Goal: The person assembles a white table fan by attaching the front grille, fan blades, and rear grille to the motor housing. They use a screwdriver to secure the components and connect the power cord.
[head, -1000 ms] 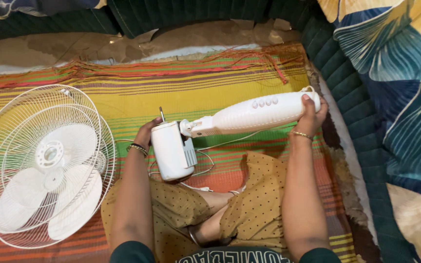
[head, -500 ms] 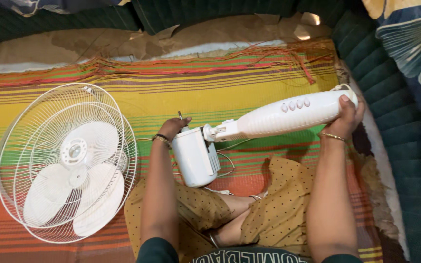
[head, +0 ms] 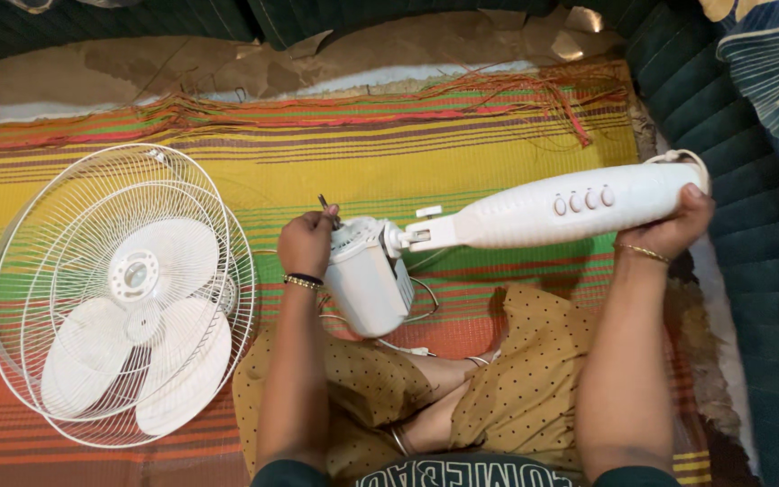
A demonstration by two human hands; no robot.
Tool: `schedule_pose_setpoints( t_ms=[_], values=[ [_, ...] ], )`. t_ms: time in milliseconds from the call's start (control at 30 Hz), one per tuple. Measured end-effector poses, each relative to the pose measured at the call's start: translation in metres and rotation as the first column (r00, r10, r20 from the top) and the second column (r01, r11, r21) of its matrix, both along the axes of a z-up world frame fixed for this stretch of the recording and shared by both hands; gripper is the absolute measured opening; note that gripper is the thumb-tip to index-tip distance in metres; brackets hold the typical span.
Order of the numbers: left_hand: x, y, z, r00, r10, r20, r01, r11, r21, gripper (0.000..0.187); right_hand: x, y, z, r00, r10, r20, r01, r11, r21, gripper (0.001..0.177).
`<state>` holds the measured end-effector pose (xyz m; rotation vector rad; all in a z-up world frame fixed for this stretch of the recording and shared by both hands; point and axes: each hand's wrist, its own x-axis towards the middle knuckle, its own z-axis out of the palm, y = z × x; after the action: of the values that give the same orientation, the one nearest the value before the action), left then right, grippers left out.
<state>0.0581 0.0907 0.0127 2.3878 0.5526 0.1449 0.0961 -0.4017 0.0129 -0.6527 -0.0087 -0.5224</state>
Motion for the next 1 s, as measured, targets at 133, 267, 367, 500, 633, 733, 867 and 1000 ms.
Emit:
schedule_pose_setpoints(
  t_ms=[133,267,367,500,633,733,867,1000],
  values=[
    [-0.016,-0.013,0.029,0.876,-0.028,0.481,0.027,1.000,0.010,0.027,-0.017,-0.007,0.019,0.990,0.101,0.104,-0.098,0.995,-0.028,0.050],
    [-0.016,-0.006,0.041,0.721,-0.153,0.676,0.034,0.982,0.186,0.015,-0.019,0.005,0.027,0.968,0.197,0.152,-0.180,0.977,-0.118,0.040],
    [-0.018,0.010,0.037,0.672,-0.260,0.693,-0.005,0.935,0.356,0.008,-0.002,0.019,0.013,0.970,0.229,0.088,-0.219,0.970,-0.106,0.041],
    [-0.035,0.009,0.016,0.741,-0.057,0.670,0.000,0.996,0.084,0.011,0.031,0.029,-0.031,0.985,0.166,-0.056,-0.169,0.984,-0.063,0.040],
    [-0.051,0.009,-0.005,0.851,0.150,0.504,0.045,0.935,-0.353,0.024,0.049,0.015,-0.076,0.981,0.075,-0.178,-0.085,0.995,-0.048,0.037],
    [-0.057,-0.002,-0.028,0.808,0.104,0.580,0.022,0.978,-0.207,0.041,0.056,0.001,-0.097,0.951,0.052,-0.306,-0.069,0.997,-0.046,0.034],
    [-0.055,-0.021,-0.059,0.833,0.119,0.541,-0.132,0.991,-0.016,0.083,0.053,-0.003,-0.120,0.856,0.013,-0.516,-0.053,0.997,-0.062,0.025],
    [-0.055,-0.027,-0.086,0.883,0.212,0.420,-0.292,0.947,0.137,0.103,0.047,0.003,-0.129,0.811,-0.011,-0.585,-0.006,1.000,-0.027,0.021]
  ],
)
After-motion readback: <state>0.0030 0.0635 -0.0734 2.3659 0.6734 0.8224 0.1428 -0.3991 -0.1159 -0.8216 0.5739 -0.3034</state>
